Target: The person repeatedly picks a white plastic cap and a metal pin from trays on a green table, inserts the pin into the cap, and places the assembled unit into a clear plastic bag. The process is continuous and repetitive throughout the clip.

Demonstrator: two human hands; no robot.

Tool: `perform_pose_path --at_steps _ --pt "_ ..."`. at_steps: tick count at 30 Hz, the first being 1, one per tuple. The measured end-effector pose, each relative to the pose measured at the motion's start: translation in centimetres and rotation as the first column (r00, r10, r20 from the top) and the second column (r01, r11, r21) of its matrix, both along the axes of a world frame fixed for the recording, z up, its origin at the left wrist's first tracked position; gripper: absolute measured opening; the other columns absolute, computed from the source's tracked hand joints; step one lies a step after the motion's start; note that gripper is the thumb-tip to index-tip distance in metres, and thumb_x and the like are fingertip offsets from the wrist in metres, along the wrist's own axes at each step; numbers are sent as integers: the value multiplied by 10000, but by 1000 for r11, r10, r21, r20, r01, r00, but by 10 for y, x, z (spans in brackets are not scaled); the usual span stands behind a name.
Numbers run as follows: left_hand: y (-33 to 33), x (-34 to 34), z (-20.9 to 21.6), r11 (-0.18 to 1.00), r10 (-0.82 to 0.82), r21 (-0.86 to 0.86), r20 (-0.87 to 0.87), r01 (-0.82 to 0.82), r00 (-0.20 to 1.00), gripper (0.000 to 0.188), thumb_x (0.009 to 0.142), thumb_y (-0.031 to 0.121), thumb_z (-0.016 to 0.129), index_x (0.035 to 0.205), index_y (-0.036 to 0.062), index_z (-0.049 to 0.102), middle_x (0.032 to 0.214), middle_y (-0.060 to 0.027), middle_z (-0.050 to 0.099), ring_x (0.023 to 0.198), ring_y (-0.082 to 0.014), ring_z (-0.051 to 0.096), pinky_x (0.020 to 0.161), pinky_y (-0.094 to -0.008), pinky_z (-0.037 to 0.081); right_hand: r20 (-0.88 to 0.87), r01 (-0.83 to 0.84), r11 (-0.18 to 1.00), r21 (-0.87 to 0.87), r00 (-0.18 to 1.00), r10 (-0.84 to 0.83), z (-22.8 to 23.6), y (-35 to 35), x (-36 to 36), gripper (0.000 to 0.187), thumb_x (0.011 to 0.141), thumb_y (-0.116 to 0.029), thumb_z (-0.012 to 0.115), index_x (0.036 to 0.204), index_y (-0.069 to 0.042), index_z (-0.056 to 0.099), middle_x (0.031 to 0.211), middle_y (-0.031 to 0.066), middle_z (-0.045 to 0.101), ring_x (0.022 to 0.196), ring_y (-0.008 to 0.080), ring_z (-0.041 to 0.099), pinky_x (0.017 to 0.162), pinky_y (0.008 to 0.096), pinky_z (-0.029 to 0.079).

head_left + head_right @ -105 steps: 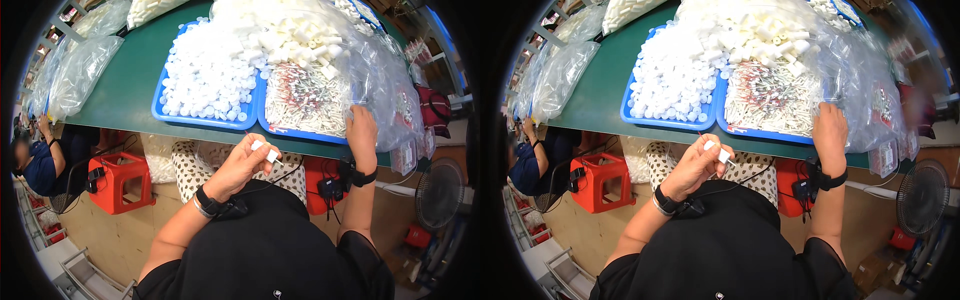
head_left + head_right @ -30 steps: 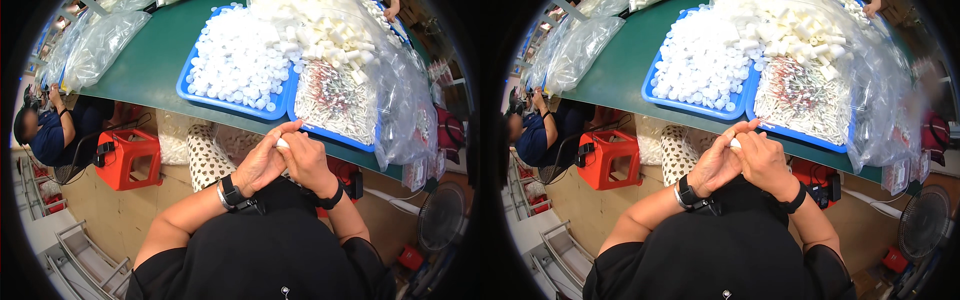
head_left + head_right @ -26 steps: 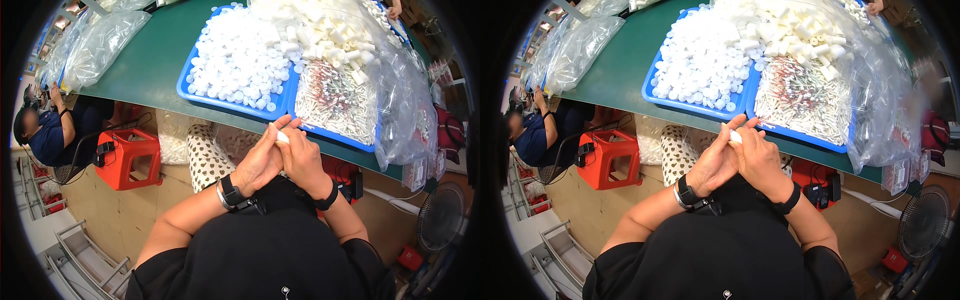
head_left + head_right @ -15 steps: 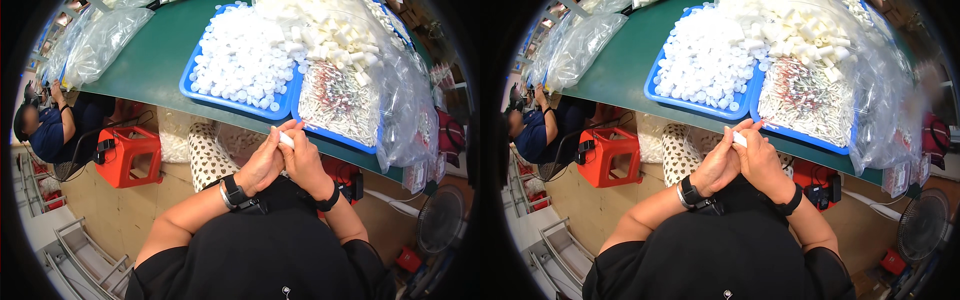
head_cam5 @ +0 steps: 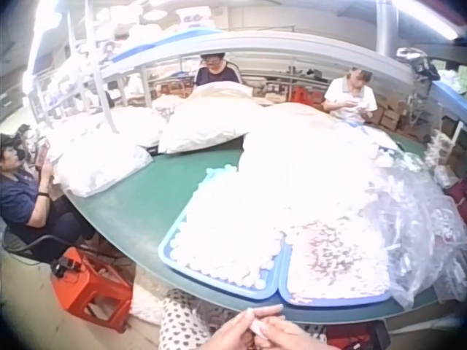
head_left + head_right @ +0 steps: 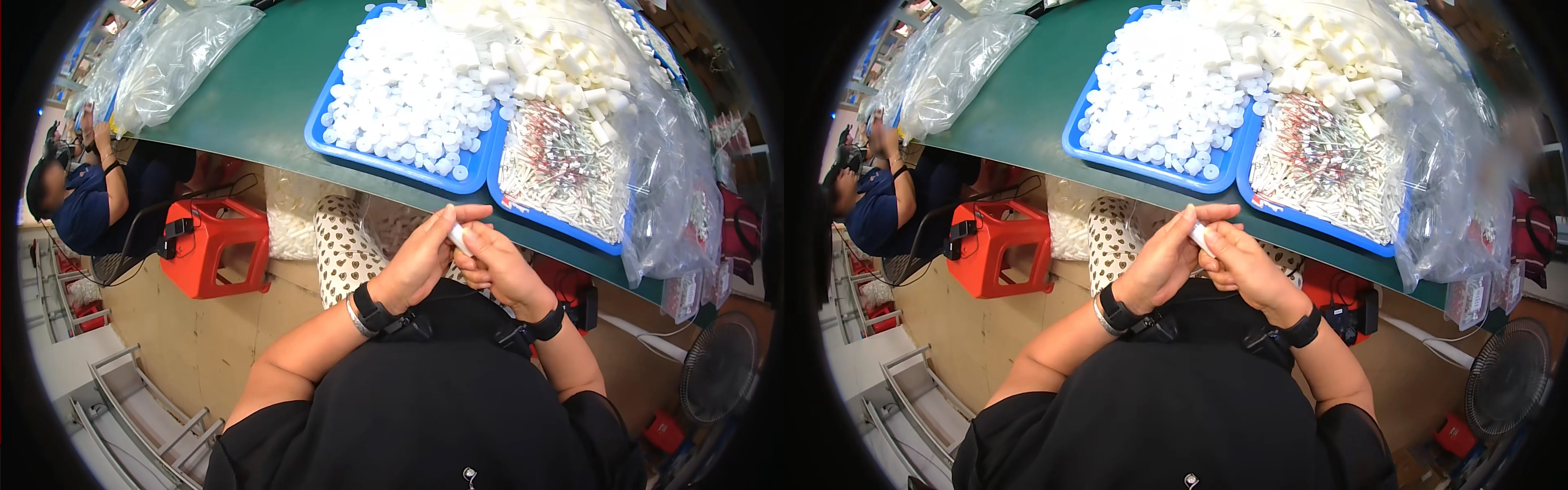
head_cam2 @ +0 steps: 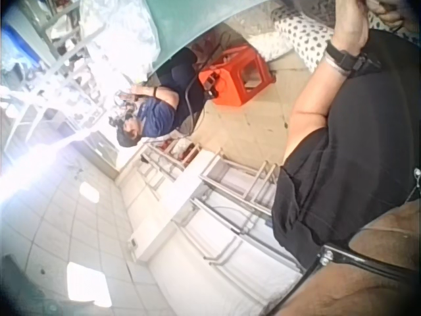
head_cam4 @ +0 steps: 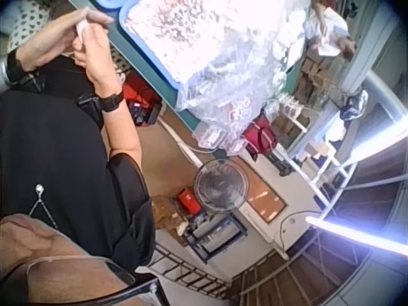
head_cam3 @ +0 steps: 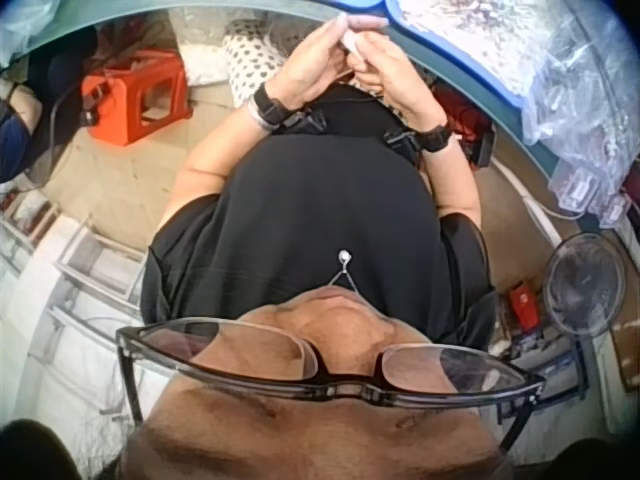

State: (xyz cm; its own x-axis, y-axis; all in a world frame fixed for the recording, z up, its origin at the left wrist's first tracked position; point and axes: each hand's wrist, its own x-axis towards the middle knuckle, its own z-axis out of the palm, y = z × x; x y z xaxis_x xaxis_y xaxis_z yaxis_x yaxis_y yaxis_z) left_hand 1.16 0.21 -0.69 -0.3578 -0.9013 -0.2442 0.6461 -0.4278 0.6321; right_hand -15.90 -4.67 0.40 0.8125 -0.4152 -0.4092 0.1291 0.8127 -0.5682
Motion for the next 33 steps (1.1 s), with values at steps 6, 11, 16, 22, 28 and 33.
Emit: perform_pose_path --at_steps 6,11,16,22,28,33 --pt "15 -14 -8 931 319 196 -33 -307 947 318 1089 350 340 1060 79 505 1265 -155 574 1162 -258 580 1047 -405 447 -559 -512 230 -828 718 -414 -8 27 34 324 997 -216 527 1221 16 494 856 242 672 725 450 650 614 507 518" --pt "12 7 -17 911 250 356 -80 -207 965 366 1069 432 373 954 123 532 1193 -118 616 1182 -259 570 1059 -434 426 -559 -490 270 -829 751 -351 -11 27 39 325 1005 -200 524 1255 3 483 878 243 670 822 427 666 668 480 523" --pt "14 12 -19 927 231 315 -53 -203 972 392 1070 431 377 938 114 566 1195 -105 632 1182 -250 578 1026 -424 450 -467 -384 303 -872 837 -285 -4 23 25 333 988 -241 567 1222 -15 495 979 206 686 840 420 670 705 477 531" --pt "15 42 -49 923 233 273 163 -270 959 330 1038 371 512 1045 56 610 1134 -99 654 1127 -219 598 986 -371 463 -309 -394 11 -919 702 -641 36 2 -17 201 903 -127 686 1071 -33 629 869 125 652 697 298 661 588 372 505" --pt "5 50 -33 925 77 284 508 -252 858 411 1007 386 581 1154 4 625 1139 -65 653 1102 -131 553 985 -300 416 -155 -656 -154 -739 388 -909 31 -46 -67 135 895 -71 657 1028 -47 650 892 107 624 734 299 656 621 393 509" --pt "0 51 -10 989 -147 90 585 116 798 340 1013 293 584 1146 -11 659 1053 -46 694 953 -118 618 869 -280 487 -169 -685 -187 -704 417 -893 20 -54 -67 138 871 -50 672 1007 -64 649 902 88 627 722 301 655 623 396 517"
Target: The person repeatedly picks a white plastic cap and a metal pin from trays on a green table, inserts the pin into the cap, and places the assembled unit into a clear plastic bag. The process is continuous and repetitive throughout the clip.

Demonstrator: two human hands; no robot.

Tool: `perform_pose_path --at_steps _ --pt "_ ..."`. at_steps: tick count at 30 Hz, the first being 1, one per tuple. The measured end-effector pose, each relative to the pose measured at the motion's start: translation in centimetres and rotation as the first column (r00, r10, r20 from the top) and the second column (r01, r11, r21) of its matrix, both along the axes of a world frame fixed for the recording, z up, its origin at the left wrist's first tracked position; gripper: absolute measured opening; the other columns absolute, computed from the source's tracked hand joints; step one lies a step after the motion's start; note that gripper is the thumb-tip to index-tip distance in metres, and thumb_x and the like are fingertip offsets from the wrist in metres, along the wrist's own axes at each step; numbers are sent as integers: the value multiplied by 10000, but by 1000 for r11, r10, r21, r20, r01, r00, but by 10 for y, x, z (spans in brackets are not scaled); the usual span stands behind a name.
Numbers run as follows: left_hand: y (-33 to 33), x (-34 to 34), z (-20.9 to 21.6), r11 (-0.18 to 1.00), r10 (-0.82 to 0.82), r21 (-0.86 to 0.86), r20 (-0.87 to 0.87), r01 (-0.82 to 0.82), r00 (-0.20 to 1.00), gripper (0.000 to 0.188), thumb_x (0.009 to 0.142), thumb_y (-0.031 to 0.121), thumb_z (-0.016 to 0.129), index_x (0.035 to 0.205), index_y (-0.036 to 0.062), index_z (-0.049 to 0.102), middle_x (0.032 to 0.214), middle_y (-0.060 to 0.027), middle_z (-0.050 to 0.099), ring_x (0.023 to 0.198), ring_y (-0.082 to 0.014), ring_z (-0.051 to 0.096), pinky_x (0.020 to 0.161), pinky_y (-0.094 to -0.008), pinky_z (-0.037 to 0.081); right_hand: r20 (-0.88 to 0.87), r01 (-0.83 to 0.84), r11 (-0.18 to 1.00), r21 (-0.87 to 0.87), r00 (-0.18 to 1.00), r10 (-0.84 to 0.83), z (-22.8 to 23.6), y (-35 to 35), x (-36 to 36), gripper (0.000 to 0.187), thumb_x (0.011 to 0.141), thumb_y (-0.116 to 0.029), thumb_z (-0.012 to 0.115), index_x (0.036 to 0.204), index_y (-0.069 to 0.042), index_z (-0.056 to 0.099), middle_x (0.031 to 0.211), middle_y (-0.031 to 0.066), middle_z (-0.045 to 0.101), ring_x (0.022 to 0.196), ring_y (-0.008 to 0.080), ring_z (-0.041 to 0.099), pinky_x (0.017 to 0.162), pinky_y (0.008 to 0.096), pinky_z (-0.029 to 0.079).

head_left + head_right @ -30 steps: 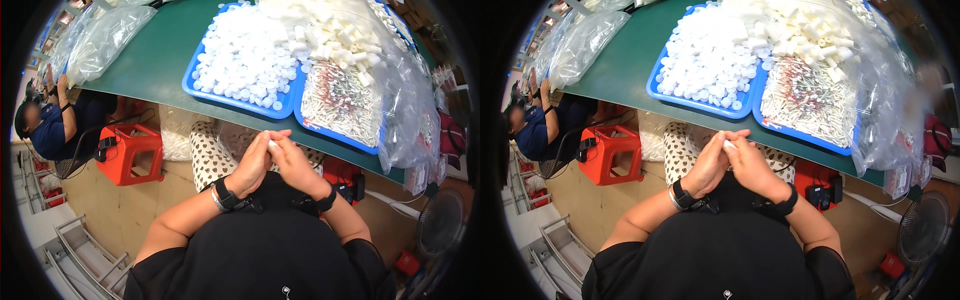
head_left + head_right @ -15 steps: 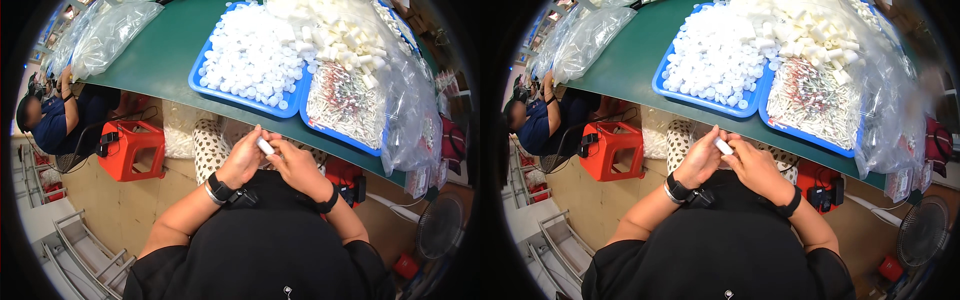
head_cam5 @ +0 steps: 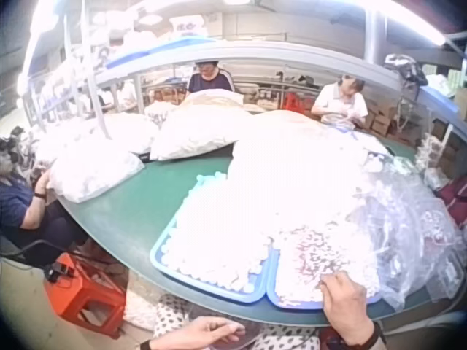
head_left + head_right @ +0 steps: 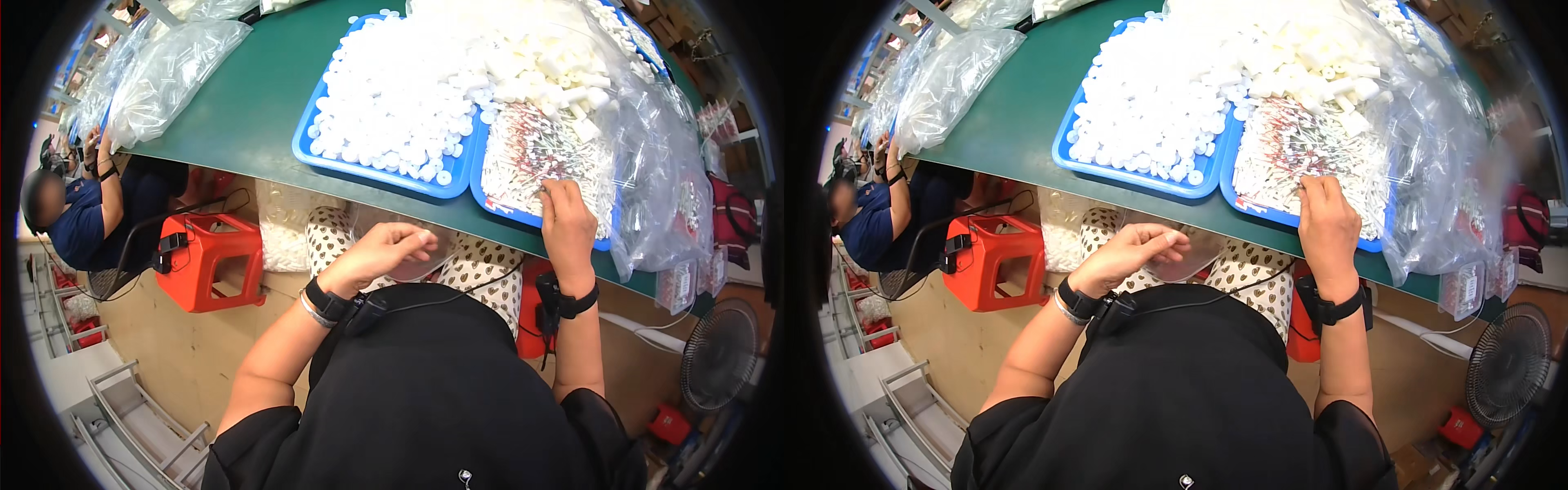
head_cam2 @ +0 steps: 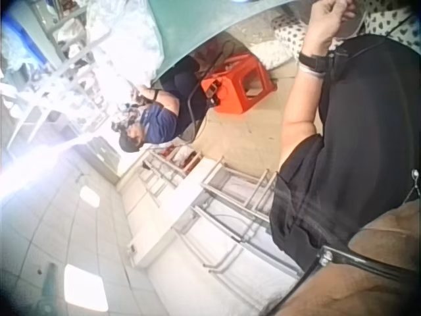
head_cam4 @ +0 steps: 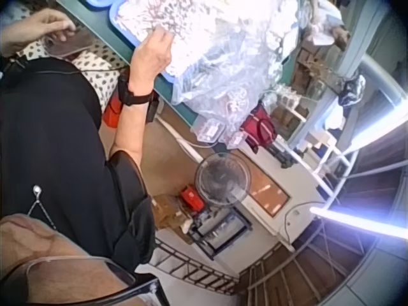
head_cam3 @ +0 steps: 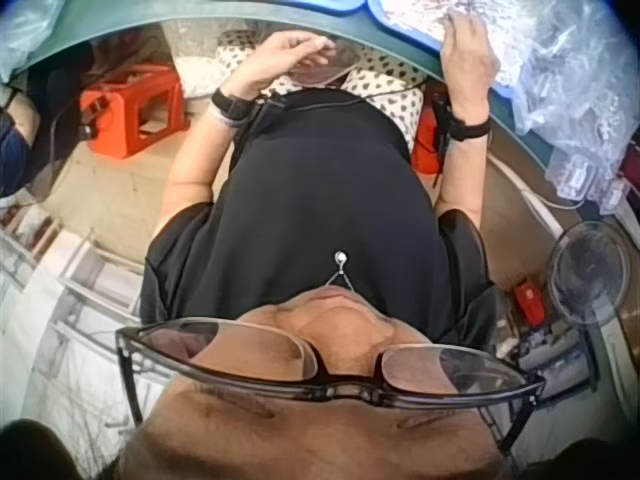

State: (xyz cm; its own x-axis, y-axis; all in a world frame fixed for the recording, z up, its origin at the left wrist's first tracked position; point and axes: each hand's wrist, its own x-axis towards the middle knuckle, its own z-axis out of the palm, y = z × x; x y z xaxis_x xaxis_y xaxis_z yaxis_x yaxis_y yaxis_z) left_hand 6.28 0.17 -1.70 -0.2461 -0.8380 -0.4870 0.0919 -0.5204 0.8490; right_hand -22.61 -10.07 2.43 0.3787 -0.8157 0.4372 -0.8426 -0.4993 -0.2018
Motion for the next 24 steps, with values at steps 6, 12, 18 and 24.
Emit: perform_pose_path --at_steps 6,12,18,24 --pt "-48 -13 33 577 507 -785 559 224 656 131 910 79 661 1023 16 679 932 -105 662 859 -252 614 794 -357 489 55 -69 993 -98 996 75 2 1 -4 133 860 -31 687 983 -40 636 919 100 662 690 301 649 604 388 510" --pt "-76 -9 28 597 499 -704 701 384 508 130 819 97 719 924 25 692 866 -115 611 870 -320 592 765 -405 482 206 -73 996 43 976 63 12 14 -4 153 871 -47 710 999 -27 629 812 97 675 600 255 610 562 348 474" --pt "-101 -21 26 608 593 -745 657 275 465 169 809 136 741 954 64 696 860 -112 616 823 -313 625 687 -401 499 463 -63 972 226 885 -50 19 24 13 170 825 -54 765 965 -24 673 788 68 686 545 192 544 541 313 437" --pt "-106 -25 28 570 593 -733 680 373 431 185 796 109 748 972 79 699 906 -97 621 861 -300 620 714 -402 497 395 -124 981 152 917 55 31 26 24 94 807 -51 775 853 -29 695 788 63 686 632 190 553 585 314 442"
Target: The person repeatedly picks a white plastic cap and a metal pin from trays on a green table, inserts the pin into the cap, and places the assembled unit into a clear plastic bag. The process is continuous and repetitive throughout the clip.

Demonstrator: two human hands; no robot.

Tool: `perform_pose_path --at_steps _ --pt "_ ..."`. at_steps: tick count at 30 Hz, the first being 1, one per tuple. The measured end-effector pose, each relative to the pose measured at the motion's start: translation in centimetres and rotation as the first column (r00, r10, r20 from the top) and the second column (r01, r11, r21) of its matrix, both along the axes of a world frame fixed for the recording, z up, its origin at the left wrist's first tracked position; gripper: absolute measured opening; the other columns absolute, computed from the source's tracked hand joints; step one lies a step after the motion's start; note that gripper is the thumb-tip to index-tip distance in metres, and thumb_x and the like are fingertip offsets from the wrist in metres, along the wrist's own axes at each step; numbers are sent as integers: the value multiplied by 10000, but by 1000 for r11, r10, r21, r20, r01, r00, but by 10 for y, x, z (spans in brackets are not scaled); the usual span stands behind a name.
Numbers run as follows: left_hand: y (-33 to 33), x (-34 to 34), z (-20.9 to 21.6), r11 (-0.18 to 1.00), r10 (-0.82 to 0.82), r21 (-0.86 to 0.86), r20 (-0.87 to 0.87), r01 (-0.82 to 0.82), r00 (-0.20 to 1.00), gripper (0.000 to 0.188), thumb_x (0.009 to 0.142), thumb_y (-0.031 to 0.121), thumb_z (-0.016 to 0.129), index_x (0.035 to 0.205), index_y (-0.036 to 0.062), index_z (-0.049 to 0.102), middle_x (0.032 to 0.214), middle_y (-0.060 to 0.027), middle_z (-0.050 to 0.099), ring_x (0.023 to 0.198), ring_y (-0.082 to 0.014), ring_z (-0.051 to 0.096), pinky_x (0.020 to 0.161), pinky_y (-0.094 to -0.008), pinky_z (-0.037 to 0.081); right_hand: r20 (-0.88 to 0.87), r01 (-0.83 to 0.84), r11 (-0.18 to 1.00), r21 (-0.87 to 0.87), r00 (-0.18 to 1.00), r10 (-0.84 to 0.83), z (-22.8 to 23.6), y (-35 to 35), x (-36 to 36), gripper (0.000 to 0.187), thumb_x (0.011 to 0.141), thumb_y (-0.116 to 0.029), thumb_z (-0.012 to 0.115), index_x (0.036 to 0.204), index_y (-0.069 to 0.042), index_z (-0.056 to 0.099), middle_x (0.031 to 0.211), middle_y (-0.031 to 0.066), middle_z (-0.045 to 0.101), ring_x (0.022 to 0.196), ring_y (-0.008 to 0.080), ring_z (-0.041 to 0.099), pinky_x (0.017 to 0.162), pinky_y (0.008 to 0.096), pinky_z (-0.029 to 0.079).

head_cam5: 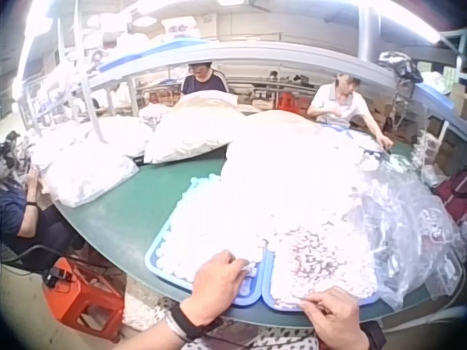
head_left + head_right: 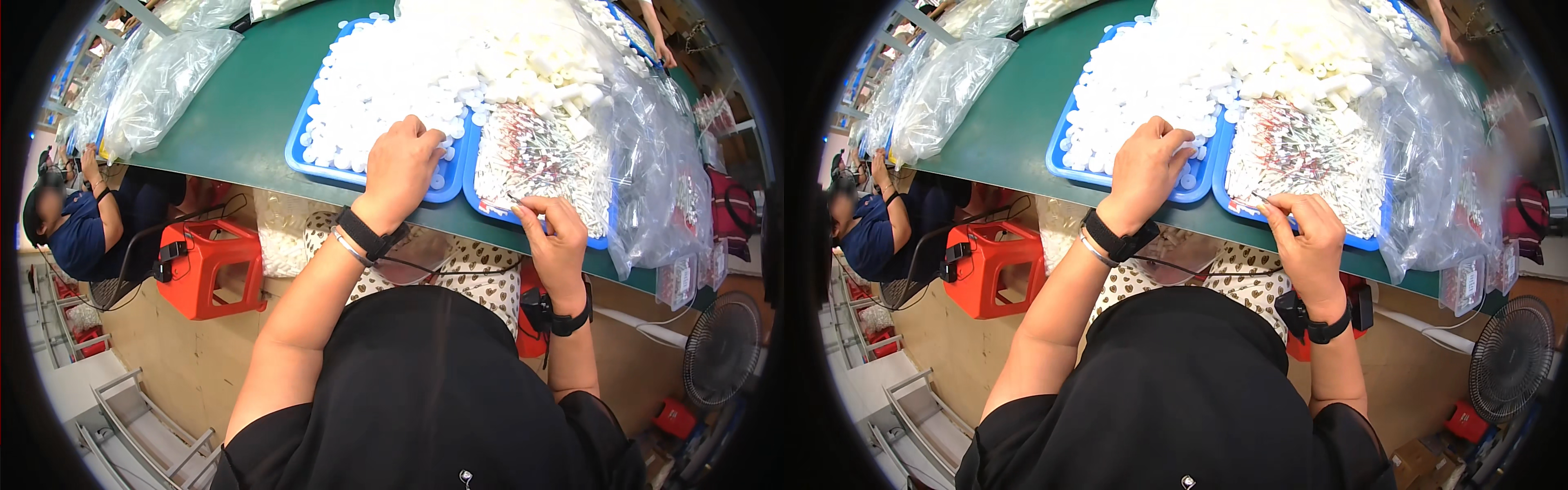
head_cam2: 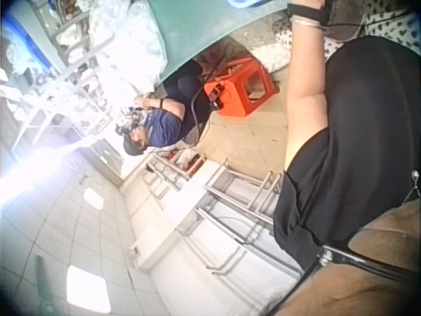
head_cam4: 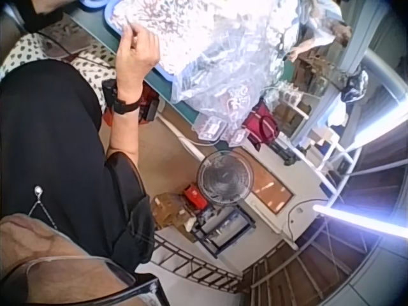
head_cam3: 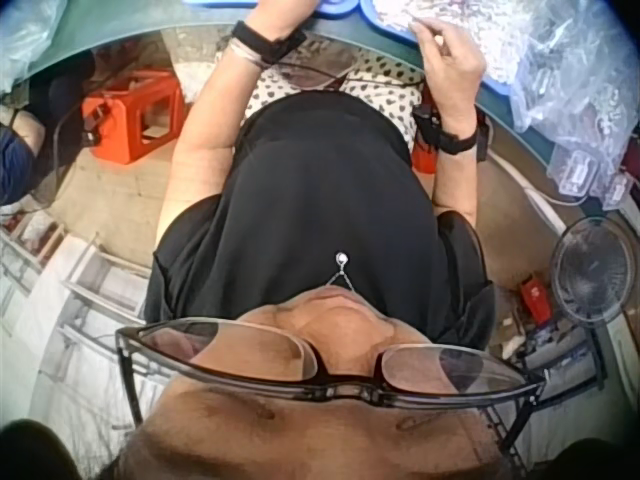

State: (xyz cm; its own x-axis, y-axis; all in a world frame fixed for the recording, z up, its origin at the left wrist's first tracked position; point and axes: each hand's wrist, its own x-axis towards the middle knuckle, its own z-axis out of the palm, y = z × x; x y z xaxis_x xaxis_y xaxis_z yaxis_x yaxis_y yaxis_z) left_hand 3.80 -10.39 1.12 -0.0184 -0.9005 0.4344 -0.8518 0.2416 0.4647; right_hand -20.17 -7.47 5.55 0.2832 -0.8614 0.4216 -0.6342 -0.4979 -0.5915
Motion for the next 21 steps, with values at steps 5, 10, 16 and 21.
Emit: perform_pose_path --at_steps 5,10,16,21 --pt "0 0 3 984 -57 -170 29 61 998 209 802 78 735 1007 69 696 986 -83 634 941 -288 601 820 -374 481 50 -16 1000 -16 999 17 1 2 8 87 814 -50 766 854 -26 693 783 58 678 681 200 547 627 321 444" --pt "18 -13 20 917 -64 135 -879 376 473 248 927 164 679 1134 31 645 1078 -74 660 937 -190 624 867 -313 485 151 -79 993 93 986 64 9 6 8 50 851 -29 724 869 -15 680 763 47 634 691 158 523 644 286 427" --pt "49 -22 11 719 341 30 -886 695 -315 301 1001 215 608 1207 -5 599 957 -37 645 862 -96 624 773 -227 525 482 -370 795 480 869 114 9 12 4 97 933 -78 663 911 16 654 808 -7 589 724 58 458 644 222 368" --pt "58 -26 4 731 408 65 -840 679 -358 371 1023 233 567 1280 -34 552 1056 -67 659 902 -95 646 837 -237 545 454 -309 749 586 891 13 2 12 5 124 958 -110 645 932 11 651 784 -50 560 698 21 427 618 194 344"
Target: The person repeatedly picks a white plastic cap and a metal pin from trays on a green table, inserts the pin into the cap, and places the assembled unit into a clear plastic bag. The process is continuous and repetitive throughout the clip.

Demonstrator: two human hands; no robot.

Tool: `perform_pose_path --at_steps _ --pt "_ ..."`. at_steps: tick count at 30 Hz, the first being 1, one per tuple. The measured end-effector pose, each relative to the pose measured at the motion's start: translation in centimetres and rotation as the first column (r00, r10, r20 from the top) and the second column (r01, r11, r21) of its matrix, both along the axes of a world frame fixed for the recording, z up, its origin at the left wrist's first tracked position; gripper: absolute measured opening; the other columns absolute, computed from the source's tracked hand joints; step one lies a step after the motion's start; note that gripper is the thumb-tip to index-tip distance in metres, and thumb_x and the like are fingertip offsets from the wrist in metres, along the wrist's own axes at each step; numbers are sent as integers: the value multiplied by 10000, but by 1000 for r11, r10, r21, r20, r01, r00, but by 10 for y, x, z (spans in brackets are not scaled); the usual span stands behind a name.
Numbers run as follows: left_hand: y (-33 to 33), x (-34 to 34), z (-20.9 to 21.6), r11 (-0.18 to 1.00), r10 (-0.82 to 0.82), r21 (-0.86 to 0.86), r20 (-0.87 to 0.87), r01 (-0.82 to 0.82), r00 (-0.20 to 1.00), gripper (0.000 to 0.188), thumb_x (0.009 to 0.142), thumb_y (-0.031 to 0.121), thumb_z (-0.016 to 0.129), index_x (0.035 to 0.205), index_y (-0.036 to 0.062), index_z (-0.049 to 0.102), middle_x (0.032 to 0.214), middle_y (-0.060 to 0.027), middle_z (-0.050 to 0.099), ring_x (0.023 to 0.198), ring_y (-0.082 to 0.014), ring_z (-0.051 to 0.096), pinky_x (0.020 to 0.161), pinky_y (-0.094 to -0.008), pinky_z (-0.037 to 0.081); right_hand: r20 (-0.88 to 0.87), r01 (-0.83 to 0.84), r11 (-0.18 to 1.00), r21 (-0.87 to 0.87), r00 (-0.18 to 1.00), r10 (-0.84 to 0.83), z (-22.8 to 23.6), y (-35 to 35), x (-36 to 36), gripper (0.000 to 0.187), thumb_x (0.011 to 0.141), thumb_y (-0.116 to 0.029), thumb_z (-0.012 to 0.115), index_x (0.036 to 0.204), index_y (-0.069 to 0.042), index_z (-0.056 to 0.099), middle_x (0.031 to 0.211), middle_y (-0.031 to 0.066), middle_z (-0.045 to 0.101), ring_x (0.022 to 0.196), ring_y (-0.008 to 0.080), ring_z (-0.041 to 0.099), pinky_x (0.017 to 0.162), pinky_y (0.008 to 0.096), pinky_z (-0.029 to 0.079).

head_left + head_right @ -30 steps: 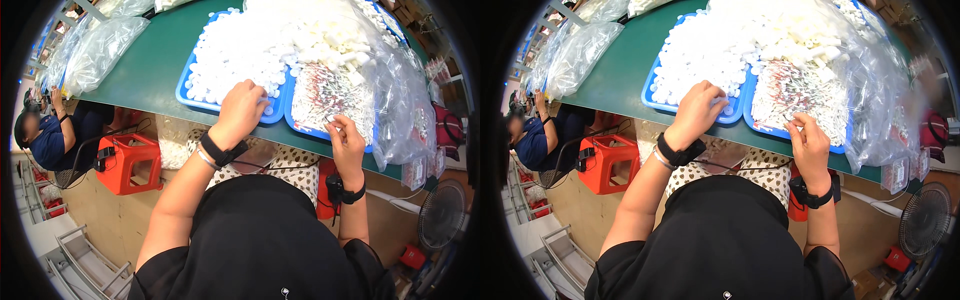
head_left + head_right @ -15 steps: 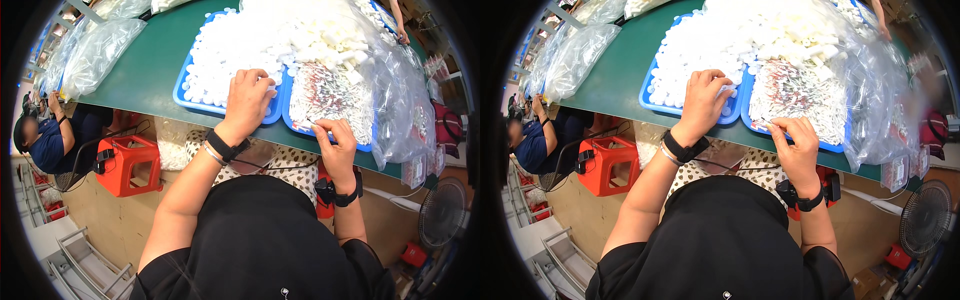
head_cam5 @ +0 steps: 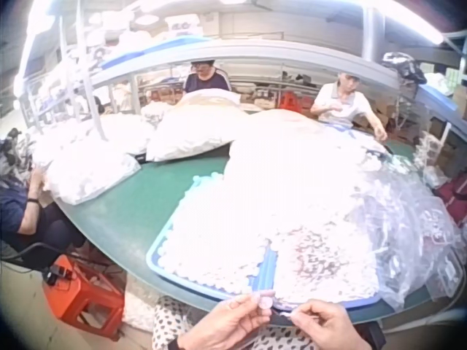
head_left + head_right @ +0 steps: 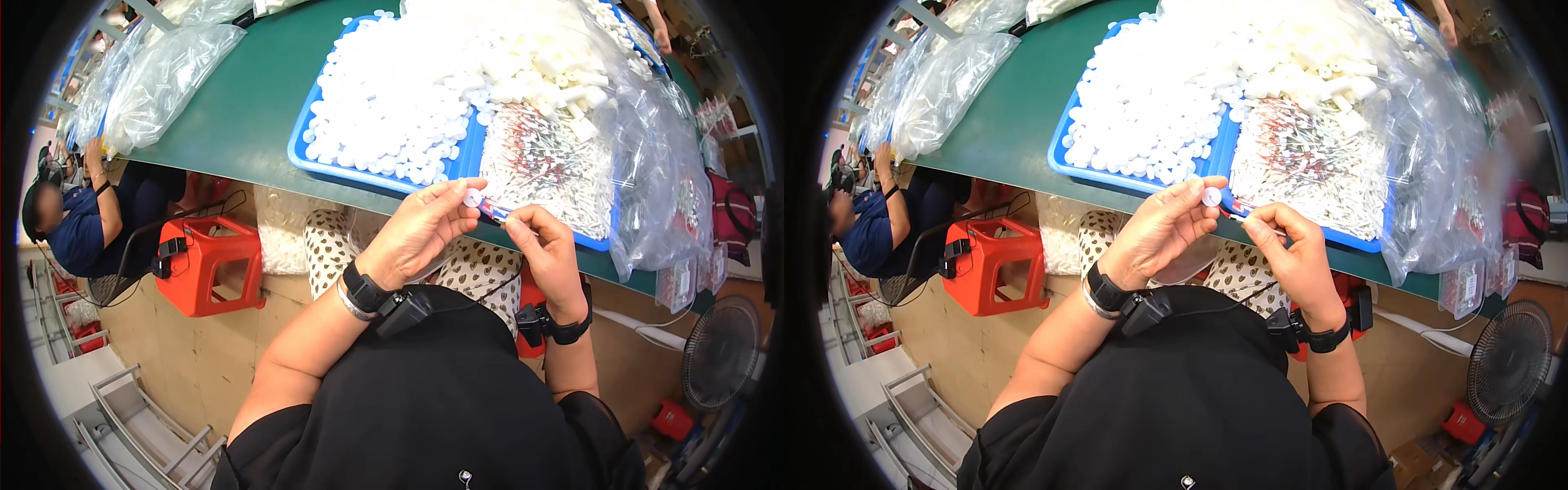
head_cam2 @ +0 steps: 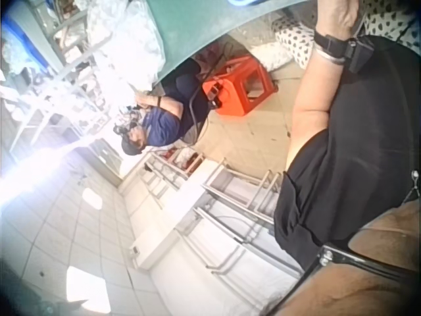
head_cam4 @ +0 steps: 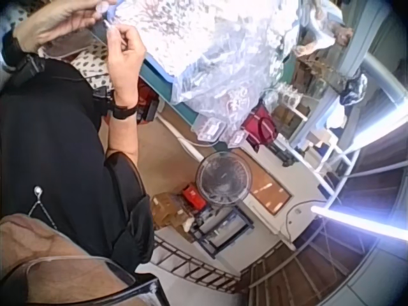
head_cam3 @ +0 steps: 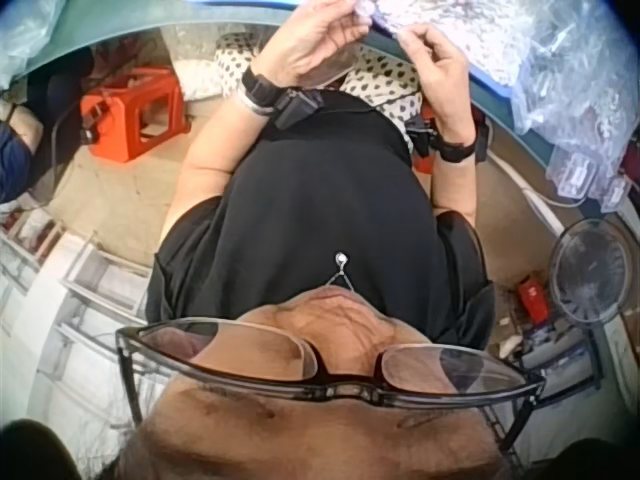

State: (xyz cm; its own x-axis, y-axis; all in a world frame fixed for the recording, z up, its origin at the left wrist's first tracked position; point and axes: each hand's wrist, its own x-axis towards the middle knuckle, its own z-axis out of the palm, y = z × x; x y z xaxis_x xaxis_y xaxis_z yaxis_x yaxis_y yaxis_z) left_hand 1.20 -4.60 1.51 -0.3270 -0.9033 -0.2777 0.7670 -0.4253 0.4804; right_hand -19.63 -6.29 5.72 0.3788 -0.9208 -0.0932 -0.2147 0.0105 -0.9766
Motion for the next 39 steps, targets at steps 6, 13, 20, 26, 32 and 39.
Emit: perform_pose_path --at_steps 6,13,20,26,32,39 --pt "3 1 10 1000 5 -30 86 -2 996 411 1032 238 545 1320 -55 521 1184 -119 652 946 -99 657 904 -257 554 -56 85 996 9 995 -85 -5 -2 0 135 967 -117 638 923 10 650 773 -60 558 673 1 422 587 185 351" --pt "6 0 11 999 32 8 125 -33 992 362 994 175 615 1284 -37 566 1140 -101 664 929 -113 661 881 -259 555 -150 145 974 -176 974 -172 3 2 5 124 940 -80 663 900 34 640 778 16 612 650 31 464 558 228 407" --pt "6 -1 7 1000 29 10 105 -30 994 349 1004 186 599 1277 -30 572 1096 -86 665 933 -131 660 900 -275 551 -274 23 862 -507 943 -187 11 4 7 71 870 -36 699 838 -9 642 715 65 586 590 157 492 561 297 403" --pt "5 -1 4 1000 19 13 62 -20 998 370 1018 220 574 1287 -32 556 1119 -102 659 970 -146 663 925 -283 550 -310 -8 832 -554 930 -197 10 2 7 92 845 -32 717 813 -19 631 694 61 575 577 186 482 560 327 392" --pt "5 -3 7 999 35 27 65 -37 997 350 994 190 615 1263 -30 572 1101 -103 667 962 -150 670 911 -276 556 -351 -72 772 -632 915 -201 11 1 6 103 818 -25 730 810 -29 628 693 63 572 587 207 492 564 345 393" --pt "6 -8 6 998 41 34 62 -43 997 327 975 156 643 1235 -35 588 1060 -89 679 939 -138 674 893 -262 560 -433 -246 601 -761 882 -187 14 1 5 131 799 -36 751 863 -41 638 709 63 587 606 247 516 583 358 397"
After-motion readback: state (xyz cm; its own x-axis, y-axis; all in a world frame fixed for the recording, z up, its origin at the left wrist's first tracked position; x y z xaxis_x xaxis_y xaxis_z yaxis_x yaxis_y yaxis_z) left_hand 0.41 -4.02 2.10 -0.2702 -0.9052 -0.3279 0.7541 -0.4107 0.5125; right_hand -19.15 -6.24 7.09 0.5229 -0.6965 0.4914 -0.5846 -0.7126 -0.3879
